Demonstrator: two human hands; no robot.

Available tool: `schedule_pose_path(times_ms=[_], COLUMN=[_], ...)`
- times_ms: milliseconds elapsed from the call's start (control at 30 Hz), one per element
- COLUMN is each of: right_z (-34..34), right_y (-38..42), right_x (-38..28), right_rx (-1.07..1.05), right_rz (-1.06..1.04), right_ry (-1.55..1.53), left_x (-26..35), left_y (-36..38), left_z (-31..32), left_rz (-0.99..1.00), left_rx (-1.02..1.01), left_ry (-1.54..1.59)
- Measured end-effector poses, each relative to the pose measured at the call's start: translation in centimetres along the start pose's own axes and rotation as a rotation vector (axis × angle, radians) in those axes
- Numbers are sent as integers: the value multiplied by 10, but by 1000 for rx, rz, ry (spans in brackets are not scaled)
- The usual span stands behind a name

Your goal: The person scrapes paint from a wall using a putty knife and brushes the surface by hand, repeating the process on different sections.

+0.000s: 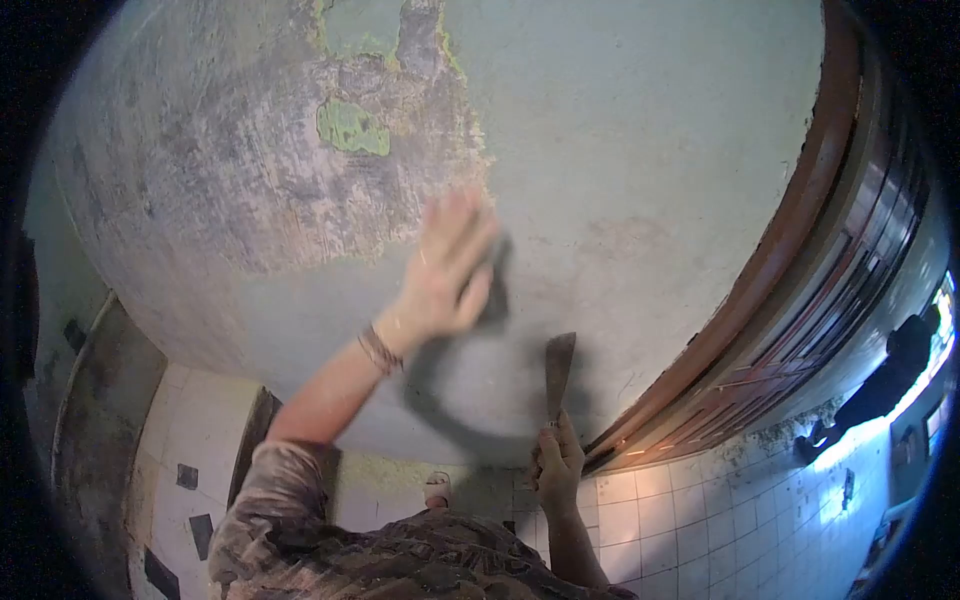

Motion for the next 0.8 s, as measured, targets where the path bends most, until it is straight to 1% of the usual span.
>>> schedule_pose_path(times_ms=[33,67,100,133,167,200,233,267,300,333,400,433,500,533,600,633,700,733,767,800], right_z=[-4,-7,-8,-8,-8,-9,-12,-14,-15,-14,0,8,37,52,85,98,123,137,153,163], right_y=[4,9,13,16,19,22,22,21,22,24,26,24,24,20,10,-4,-20,-19,-17,-20], right_x=[0,-2,-4,-5,-9,-14,-14,-17,-20,-24,-48,-58,-79,-89,-106,-114,-123,-124,-126,-128], right_rx=[1,3,4,5,18,29,27,57,87,87,179,195,203,222,259,284,316,347,402,459], right_rz=[6,-55,-118,-112,-178,-244,-238,-360,-482,-475,-626,-629,-914,-913,-968,-965,-1252,-1252,-1181,-1108], right_ry=[5,31,55,53,98,150,158,279,395,394,620,613,841,847,958,966,953,962,1039,1113], left_x=[-11,-23,-40,-49,-45,-42,-40,-27,-16,-2,12,14,8,3,-16,-28,-47,-58,-67,-76], left_y=[-32,-60,-83,-96,-96,-94,-89,-70,-44,-16,40,58,84,80,68,62,60,58,59,62], left_z=[-16,-28,-31,-31,-25,-13,-2,6,18,22,34,35,29,20,-9,-19,-40,-49,-55,-59], left_rz=[-31,-61,-88,-113,-115,-89,-66,-55,-39,-58,-55,-41,-65,-56,-187,-215,-233,-208,-185,-174], left_rx=[75,149,206,259,253,126,2,-79,-132,-163,-215,-213,-120,-113,72,90,108,103,98,112], left_ry=[-106,-214,-295,-374,-370,-388,-406,-345,-295,-175,-54,-45,-11,4,-147,-186,-198,-255,-311,-286])
Point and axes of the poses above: each hand's wrist, its own y-axis away from the middle knuckle, its own z-axis out of the palm, x = y × z, the point moved 3 cm from there along -y, towards the middle knuckle, and after that the axes turned 9 degrees about z, right-handed, at the moved point
